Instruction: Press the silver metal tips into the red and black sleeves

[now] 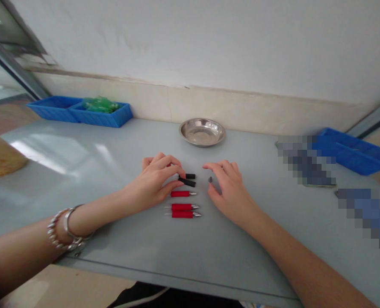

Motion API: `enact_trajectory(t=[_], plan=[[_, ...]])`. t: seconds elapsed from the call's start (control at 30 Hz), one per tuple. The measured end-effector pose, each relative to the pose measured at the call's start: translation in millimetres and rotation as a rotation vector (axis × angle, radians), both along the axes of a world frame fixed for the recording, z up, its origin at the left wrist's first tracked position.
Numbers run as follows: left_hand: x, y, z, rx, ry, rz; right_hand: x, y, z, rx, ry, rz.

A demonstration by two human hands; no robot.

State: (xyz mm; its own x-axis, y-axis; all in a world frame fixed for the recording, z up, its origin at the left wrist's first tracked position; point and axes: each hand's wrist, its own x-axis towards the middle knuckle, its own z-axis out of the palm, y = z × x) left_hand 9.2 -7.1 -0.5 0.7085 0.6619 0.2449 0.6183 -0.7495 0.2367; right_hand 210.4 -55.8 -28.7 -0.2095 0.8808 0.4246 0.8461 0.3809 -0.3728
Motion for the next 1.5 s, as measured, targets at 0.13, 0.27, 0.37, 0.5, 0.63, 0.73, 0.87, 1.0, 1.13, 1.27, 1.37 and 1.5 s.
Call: enact_trajectory(t=[0.13, 0.27, 0.37, 0.5, 0.63, 0.73, 0.87, 1.0, 1.13, 1.27, 1.37, 1.5], plan=[[0, -1, 0.8, 0.014, -0.009, -0.014, 0, 0, -0.3, -0.013, 0.006, -0.002], [0, -3, 2.8, 0.117, -0.008, -0.049, 0, -1, 0.2, -0.016, -0.003, -0.003], [0, -5, 3.5, 0.227, -0.016, -0.092, 0, -1, -0.2, -0.016, -0.018, 0.007], [-2, -7, 2.0, 0.321, -0.034, -0.132, 2, 1, -3.0, -0.033, -0.065, -0.019], [-3, -6, -0.1, 0.388, -0.049, -0.15, 7, 4, -6.5, -0.039, -0.108, -0.093], [-2, -7, -0.4, 0.405, -0.042, -0.165, 9, 5, -8.3, -0.056, -0.114, -0.095], [-2, -9, 0.7, 0.389, -0.036, -0.176, 8, 6, -8.4, -0.086, -0.107, -0.067], [-2, -9, 0.7, 0.365, -0.048, -0.18, 5, 5, -6.0, -0.064, -0.093, -0.061], [-2, -8, -1.2, 0.343, -0.066, -0.175, 4, 5, -2.9, -0.062, -0.097, -0.06], [-2, -6, -1.7, 0.316, -0.067, -0.157, 3, 5, -0.9, -0.068, -0.097, -0.091], [-1, -7, -0.5, 0.296, -0.076, -0.142, 2, 3, 1.3, -0.063, -0.104, -0.13], [0, -9, 1.9, 0.209, -0.104, -0.129, 0, -1, 7.1, -0.039, -0.065, -0.139]])
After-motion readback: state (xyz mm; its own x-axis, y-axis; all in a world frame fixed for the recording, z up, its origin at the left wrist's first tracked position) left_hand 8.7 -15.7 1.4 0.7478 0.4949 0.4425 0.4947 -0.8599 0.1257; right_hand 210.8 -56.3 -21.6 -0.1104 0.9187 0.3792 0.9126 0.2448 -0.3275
